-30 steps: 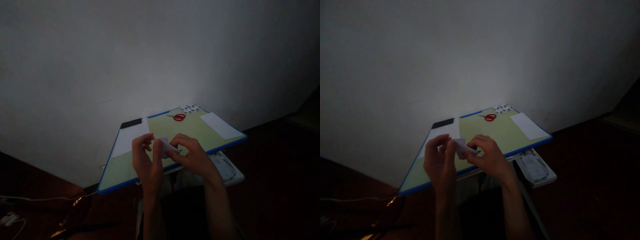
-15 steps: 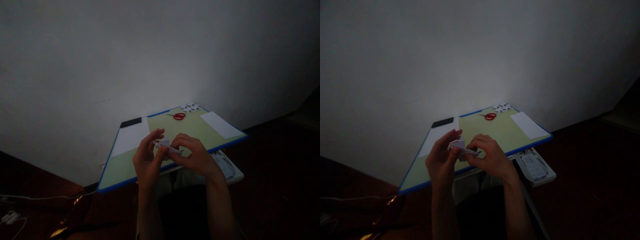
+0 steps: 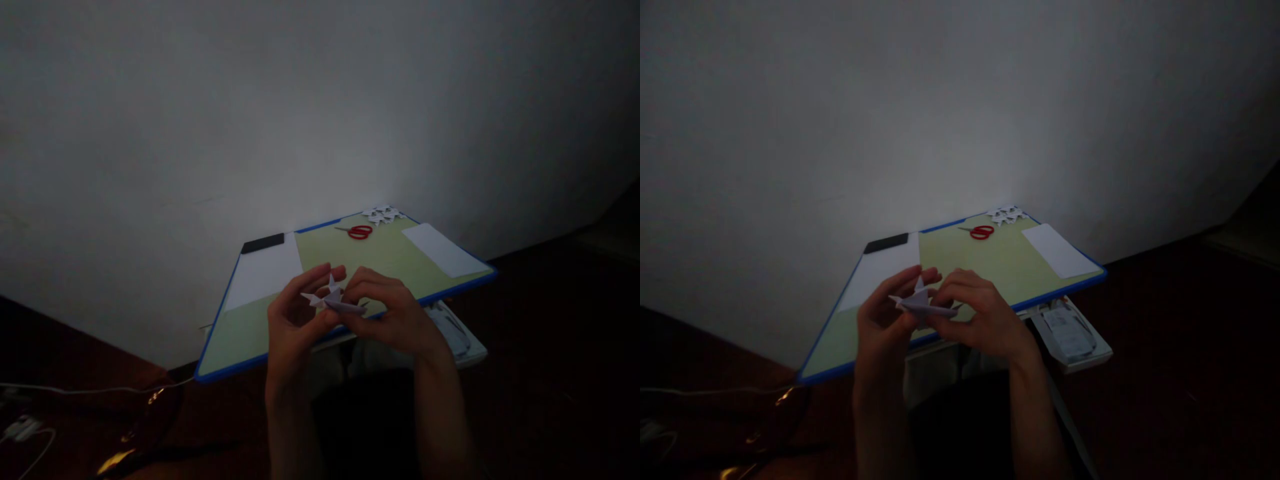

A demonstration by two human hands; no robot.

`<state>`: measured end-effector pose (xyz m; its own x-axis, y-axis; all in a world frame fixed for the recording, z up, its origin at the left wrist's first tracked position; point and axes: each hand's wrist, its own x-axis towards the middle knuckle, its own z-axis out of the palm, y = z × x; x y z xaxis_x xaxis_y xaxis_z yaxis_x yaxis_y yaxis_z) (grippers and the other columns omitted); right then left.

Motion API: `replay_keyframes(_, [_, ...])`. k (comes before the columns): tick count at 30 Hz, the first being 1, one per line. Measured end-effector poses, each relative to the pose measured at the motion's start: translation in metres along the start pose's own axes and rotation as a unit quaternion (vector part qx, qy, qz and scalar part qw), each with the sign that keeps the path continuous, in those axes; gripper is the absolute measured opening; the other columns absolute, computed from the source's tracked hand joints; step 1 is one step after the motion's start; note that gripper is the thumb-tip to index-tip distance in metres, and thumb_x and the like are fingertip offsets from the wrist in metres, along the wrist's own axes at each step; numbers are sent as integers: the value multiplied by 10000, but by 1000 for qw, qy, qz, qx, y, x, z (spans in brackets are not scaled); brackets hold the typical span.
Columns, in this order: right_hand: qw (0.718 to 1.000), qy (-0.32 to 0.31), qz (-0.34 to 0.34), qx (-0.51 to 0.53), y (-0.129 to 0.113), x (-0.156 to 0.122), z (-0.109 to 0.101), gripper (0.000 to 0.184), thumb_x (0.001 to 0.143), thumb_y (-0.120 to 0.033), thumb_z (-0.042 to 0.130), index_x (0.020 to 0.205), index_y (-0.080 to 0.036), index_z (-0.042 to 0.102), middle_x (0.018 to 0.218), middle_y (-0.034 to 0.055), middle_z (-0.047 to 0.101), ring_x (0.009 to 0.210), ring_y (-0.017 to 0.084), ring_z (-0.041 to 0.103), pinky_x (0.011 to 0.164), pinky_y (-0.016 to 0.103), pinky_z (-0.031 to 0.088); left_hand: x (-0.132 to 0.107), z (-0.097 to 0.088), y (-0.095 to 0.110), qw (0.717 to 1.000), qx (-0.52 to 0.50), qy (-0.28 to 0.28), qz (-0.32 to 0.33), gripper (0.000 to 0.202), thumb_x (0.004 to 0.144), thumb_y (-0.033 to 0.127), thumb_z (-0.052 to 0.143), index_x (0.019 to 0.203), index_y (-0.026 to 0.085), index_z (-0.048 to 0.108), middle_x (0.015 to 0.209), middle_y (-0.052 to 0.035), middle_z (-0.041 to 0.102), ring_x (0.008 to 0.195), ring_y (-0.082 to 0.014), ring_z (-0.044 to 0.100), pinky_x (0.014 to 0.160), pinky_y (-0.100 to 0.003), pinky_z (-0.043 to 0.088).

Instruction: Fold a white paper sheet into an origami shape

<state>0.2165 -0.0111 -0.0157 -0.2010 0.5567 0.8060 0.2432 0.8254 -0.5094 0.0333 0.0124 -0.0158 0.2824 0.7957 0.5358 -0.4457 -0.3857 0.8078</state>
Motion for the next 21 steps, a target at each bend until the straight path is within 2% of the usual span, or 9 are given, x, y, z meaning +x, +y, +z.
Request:
replay_keyframes(3, [1000, 4, -5, 8, -1, 0, 0, 136, 928, -136, 806, 953, -229, 710, 978, 15, 752, 955, 190, 704, 854, 348, 526, -1, 6, 0, 1000, -26, -9, 0, 445, 815, 324, 951, 1242, 292, 832, 1269, -101, 830, 1078, -284, 828, 898, -370, 709])
replay_keyframes(6, [1000, 24, -1, 2, -1, 1, 2, 125, 933, -154, 803, 944, -234, 707, 995, 20, 756, 976, 198, 707, 873, 361, 535, 0, 11, -2, 1000, -28, 4, 8, 407, 855, 335, 919, 1250, 294, 833, 1276, -110, 825, 1134, -303, 816, 876, -363, 717])
replay_keyframes(12, [998, 60, 21, -18, -3, 2, 4, 132, 947, -203, 798, 885, -245, 689, 988, 16, 761, 967, 210, 711, 880, 384, 533, 2, 19, -7, 999, 3, 34, 31, 356, 920, 351, 860, 1268, 286, 827, 1305, -126, 808, 1209, -315, 788, 931, -387, 705])
replay_keyframes(16, [995, 78, 41, -39, -3, 3, 6, 138, 946, -215, 801, 862, -246, 696, 910, 1, 753, 891, 195, 700, 818, 360, 512, 1, 23, -8, 997, 26, 57, 39, 264, 979, 364, 794, 1219, 269, 849, 1257, -122, 829, 1148, -308, 813, 966, -438, 695])
replay_keyframes(19, [995, 82, 48, -34, -3, 5, 8, 135, 942, -216, 803, 860, -245, 700, 914, 0, 762, 882, 189, 706, 819, 357, 511, 1, 25, -8, 995, 40, 80, 45, 223, 988, 366, 782, 1158, 248, 867, 1195, -124, 847, 1076, -303, 833, 883, -421, 718])
replay_keyframes(21, [995, 78, 54, -29, -3, 6, 9, 132, 946, -218, 796, 858, -247, 701, 913, -3, 768, 870, 183, 708, 814, 354, 511, 1, 26, -9, 992, 60, 101, 55, 201, 975, 364, 797, 1104, 231, 876, 1112, -117, 865, 982, -280, 851, 802, -372, 726])
